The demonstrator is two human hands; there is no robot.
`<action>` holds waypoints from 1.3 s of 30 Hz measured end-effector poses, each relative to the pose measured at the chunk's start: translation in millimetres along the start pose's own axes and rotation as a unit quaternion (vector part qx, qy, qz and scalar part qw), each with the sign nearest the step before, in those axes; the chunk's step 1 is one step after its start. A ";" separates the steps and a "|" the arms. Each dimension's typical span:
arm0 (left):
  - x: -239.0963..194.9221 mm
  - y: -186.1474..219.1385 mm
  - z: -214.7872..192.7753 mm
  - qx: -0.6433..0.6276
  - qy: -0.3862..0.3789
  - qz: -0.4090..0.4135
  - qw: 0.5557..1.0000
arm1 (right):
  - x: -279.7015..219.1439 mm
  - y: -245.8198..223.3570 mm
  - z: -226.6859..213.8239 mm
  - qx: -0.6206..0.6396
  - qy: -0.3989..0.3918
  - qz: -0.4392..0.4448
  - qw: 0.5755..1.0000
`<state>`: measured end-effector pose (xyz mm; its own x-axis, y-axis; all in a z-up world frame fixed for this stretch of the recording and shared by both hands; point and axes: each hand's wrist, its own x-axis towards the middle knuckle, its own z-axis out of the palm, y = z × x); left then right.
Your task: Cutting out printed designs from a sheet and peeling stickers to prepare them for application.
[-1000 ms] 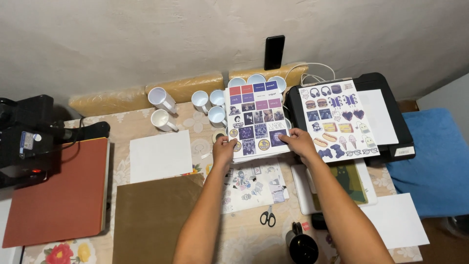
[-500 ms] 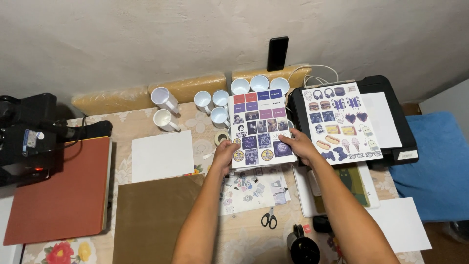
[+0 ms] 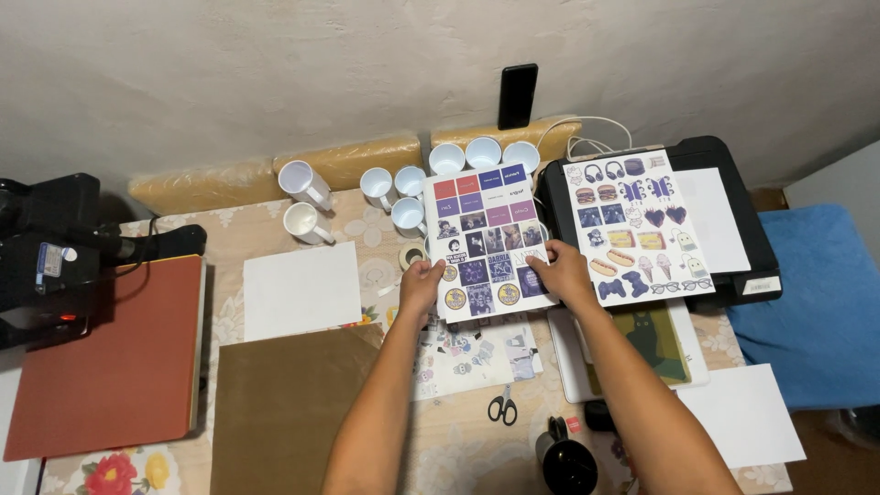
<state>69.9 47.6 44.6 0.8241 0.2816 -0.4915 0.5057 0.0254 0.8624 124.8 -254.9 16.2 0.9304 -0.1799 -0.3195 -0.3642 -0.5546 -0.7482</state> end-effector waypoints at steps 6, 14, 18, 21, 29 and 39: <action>1.2 -2.4 0.0 -0.001 0.019 -0.003 1.000 | -7.9 -5.3 -3.2 -0.041 0.071 -0.007 0.997; 30.9 -35.0 -5.0 0.016 0.028 -0.017 0.999 | -34.6 -31.0 -69.5 0.190 0.035 -0.026 0.981; 32.0 -40.0 -6.0 0.013 0.040 -0.010 0.999 | -49.5 -19.8 -128.5 0.279 0.053 -0.037 0.958; 18.2 -25.1 -5.1 0.023 0.049 -0.006 0.998 | -27.7 25.3 -171.4 0.300 0.089 -0.047 0.949; -28.1 -23.2 20.4 0.133 0.199 0.165 0.957 | -18.4 166.3 -290.5 0.352 0.203 -0.010 0.914; -113.2 -18.4 142.9 0.238 -0.006 0.543 0.805 | -57.5 250.0 -348.5 0.359 0.291 0.010 0.887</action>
<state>3.8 -121.8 67.0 0.8473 -0.1201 0.5174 -0.4768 -0.6013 0.6412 -4.9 -666.4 50.1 0.7123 -0.6880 -0.1386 -0.1193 0.0760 -0.9899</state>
